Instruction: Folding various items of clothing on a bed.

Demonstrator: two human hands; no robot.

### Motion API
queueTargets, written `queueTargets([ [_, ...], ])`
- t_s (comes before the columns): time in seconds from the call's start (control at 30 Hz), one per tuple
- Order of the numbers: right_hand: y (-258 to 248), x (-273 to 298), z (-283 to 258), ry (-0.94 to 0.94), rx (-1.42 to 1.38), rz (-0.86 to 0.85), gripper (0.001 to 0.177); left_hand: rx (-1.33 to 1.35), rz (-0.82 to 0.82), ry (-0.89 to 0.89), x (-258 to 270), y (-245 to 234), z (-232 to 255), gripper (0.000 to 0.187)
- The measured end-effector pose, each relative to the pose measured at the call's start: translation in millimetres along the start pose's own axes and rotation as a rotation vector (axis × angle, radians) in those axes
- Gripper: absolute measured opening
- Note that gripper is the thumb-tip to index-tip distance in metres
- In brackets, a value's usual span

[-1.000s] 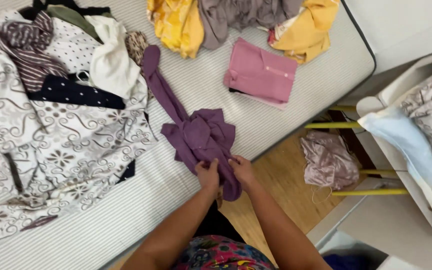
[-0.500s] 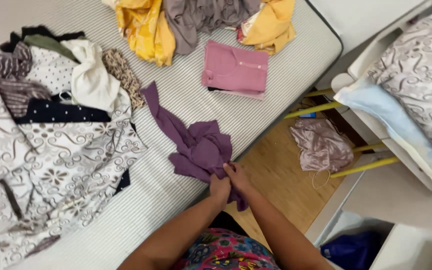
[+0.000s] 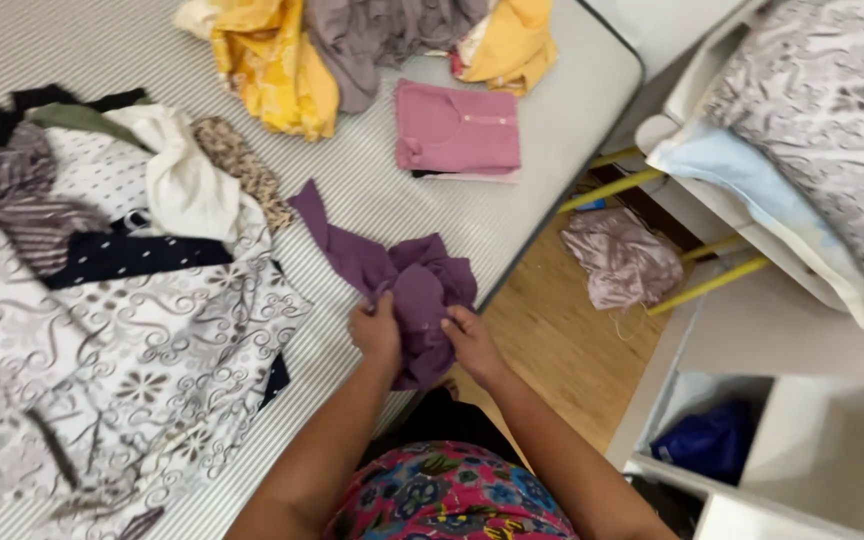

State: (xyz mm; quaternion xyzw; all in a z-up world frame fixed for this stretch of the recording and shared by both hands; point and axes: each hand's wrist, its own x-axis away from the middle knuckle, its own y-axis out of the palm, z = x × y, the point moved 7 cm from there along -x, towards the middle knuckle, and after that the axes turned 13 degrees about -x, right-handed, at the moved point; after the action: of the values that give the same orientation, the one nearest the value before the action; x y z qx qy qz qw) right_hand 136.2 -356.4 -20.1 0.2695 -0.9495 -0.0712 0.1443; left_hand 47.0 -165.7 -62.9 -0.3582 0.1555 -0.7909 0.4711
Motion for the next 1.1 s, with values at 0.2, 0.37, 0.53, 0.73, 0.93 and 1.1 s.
queueTargets([
  [0.2,5.9,27.3,-19.5,-0.170,0.238,-0.202,0.007,0.365,-0.739,-0.013,-2.8,50.7,42.3,0.059],
  [0.37,-29.5,11.2,-59.1,-0.253,0.146,0.060,0.016,0.121,-0.742,0.500,52.1,37.4,112.3,0.038],
  [0.53,-31.1,5.5,-151.8,-0.300,0.052,0.217,0.027,0.138,-0.817,0.982,107.7,-17.4,219.7,0.031],
  [0.73,-20.1,-21.0,-194.4,-0.214,-0.166,-0.051,0.018,0.437,-0.786,1.028,105.0,-75.8,280.2,0.028],
  [0.93,-13.4,-6.0,-269.4,-0.281,0.317,0.134,0.010,0.338,-0.787,0.831,75.8,-75.2,270.3,0.023],
  [1.1,17.9,10.5,-314.9,-0.297,0.552,0.027,0.018,0.277,-0.685,0.950,85.3,-103.3,290.0,0.018],
])
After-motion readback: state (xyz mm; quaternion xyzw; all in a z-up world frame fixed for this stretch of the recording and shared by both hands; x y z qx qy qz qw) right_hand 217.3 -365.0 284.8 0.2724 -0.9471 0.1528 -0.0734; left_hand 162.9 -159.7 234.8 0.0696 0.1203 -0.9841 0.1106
